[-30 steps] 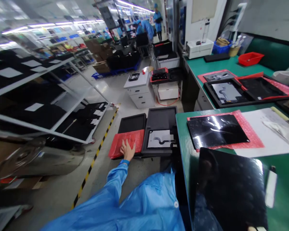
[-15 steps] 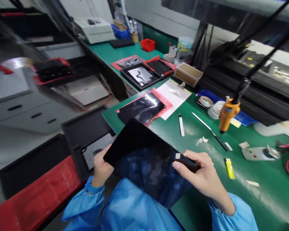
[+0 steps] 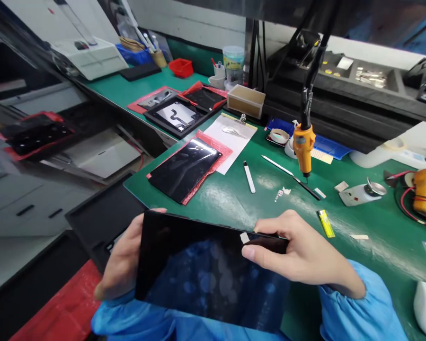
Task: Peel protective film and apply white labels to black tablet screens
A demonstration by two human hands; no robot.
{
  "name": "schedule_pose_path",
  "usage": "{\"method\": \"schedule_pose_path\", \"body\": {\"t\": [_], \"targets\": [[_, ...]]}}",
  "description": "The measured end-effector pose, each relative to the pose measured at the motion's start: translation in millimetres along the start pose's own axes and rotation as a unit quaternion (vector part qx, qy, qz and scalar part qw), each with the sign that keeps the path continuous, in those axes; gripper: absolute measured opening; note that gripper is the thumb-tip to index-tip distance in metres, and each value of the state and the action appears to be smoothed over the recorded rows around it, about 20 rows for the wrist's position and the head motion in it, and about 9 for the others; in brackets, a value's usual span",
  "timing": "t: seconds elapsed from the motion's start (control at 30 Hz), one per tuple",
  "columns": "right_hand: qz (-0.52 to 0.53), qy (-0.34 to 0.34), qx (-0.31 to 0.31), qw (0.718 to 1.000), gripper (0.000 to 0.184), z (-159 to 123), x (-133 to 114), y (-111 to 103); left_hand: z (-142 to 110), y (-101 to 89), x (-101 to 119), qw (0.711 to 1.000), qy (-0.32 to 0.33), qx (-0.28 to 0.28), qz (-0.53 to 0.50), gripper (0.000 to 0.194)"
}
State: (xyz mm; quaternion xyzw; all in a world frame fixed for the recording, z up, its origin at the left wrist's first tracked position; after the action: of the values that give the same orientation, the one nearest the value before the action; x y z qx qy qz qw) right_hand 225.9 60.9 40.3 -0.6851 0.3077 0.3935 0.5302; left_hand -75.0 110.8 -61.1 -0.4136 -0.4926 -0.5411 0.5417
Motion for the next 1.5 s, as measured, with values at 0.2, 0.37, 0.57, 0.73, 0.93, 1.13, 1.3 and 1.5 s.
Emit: {"method": "schedule_pose_path", "body": {"t": [0.2,0.37,0.57,0.73,0.93,1.13,1.3,1.5], "targets": [[0.038,0.004,0.021,0.999,0.062,-6,6,-7,11,25.1,49,0.998,0.031,-0.024,0.053,0.047],[0.038,-0.018,0.139,0.989,0.057,-12,-5,-29,-3,23.6,58,0.994,0.101,0.013,0.040,0.036],[0.024,-0.029,0.174,0.984,0.067,-17,-9,-31,-8,21.5,64,0.984,0.166,0.025,0.054,0.027],[0.060,0.005,0.162,0.985,0.061,-14,-6,-30,-7,20.9,94,0.953,0.281,0.020,0.110,0.020],[0.087,0.039,0.158,0.983,0.047,-14,2,-29,-11,25.3,99,0.946,0.312,-0.053,0.074,0.023],[-0.017,0.137,0.239,0.961,0.063,-38,36,-33,-9,32.7,100,0.948,0.308,-0.074,0.020,0.032],[-0.049,0.152,0.270,0.949,0.066,-50,52,-40,-3,37.7,97,0.960,0.275,-0.051,0.021,0.039],[-0.013,0.080,0.222,0.972,0.064,-26,30,-39,-2,40.2,90,0.967,0.249,-0.027,0.033,0.046]]}}
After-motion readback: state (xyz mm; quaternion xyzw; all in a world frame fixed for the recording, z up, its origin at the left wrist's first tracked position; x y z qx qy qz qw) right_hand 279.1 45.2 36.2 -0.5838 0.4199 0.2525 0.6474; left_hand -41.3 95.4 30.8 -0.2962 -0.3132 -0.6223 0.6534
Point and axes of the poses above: each hand's wrist, its own z-axis towards the middle knuckle, its own y-axis out of the palm, x = y × z, the point moved 10 cm from there along z, towards the middle knuckle, and after that the axes turned 7 degrees about y, right-handed, at the moved point
